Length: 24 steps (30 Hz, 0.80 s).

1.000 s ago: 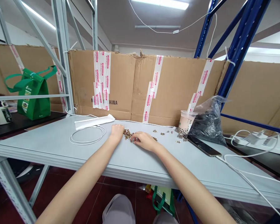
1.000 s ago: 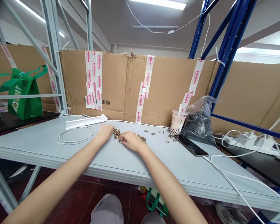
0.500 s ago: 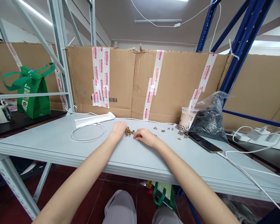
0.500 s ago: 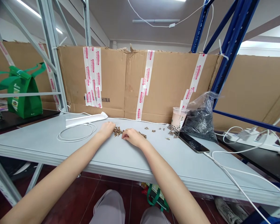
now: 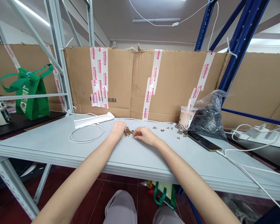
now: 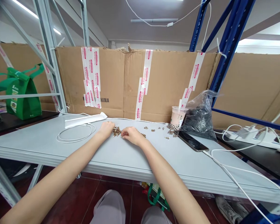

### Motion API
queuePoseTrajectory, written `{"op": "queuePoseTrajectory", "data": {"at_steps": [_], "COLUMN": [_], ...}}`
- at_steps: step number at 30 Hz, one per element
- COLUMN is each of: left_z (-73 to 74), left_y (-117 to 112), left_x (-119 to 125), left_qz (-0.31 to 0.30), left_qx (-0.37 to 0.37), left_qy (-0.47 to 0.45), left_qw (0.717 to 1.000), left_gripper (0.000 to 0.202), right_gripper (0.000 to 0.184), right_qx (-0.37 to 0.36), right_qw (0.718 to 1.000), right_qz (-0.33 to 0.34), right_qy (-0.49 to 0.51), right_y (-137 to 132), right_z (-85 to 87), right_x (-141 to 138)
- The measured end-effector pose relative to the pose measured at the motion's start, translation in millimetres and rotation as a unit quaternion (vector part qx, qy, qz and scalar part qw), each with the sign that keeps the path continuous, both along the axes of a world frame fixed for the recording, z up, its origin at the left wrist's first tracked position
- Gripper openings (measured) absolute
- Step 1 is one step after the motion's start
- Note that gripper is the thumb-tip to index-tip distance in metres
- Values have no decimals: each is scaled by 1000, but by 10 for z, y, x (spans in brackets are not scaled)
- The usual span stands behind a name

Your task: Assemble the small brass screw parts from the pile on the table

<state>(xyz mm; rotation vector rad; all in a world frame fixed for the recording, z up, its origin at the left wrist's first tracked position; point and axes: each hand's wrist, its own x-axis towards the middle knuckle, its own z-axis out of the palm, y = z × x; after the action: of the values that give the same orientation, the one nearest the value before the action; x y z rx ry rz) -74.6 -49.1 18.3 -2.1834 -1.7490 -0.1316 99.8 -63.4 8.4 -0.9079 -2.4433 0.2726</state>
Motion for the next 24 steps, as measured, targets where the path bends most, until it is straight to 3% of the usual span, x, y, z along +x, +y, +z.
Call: {"op": "queuePoseTrajectory", "data": {"at_steps": [12, 20, 24], "left_z": [-4, -63, -43], "left_y": [1, 67, 85], "left_x": [-11, -40, -92], "left_qz": [16, 23, 34], "left_qx": [6, 11, 6], "left_qy": [-19, -34, -40], "left_qw": [1000, 999, 999], "left_gripper": [29, 31, 26], "right_gripper": [15, 15, 19], "right_qx": [-24, 7, 34], "right_qw": [999, 1000, 994], "right_qz": [-3, -8, -25], "right_qy": [33, 26, 104], "right_y": [33, 14, 13], "right_z": [1, 6, 91], "right_x": [41, 60, 42]}}
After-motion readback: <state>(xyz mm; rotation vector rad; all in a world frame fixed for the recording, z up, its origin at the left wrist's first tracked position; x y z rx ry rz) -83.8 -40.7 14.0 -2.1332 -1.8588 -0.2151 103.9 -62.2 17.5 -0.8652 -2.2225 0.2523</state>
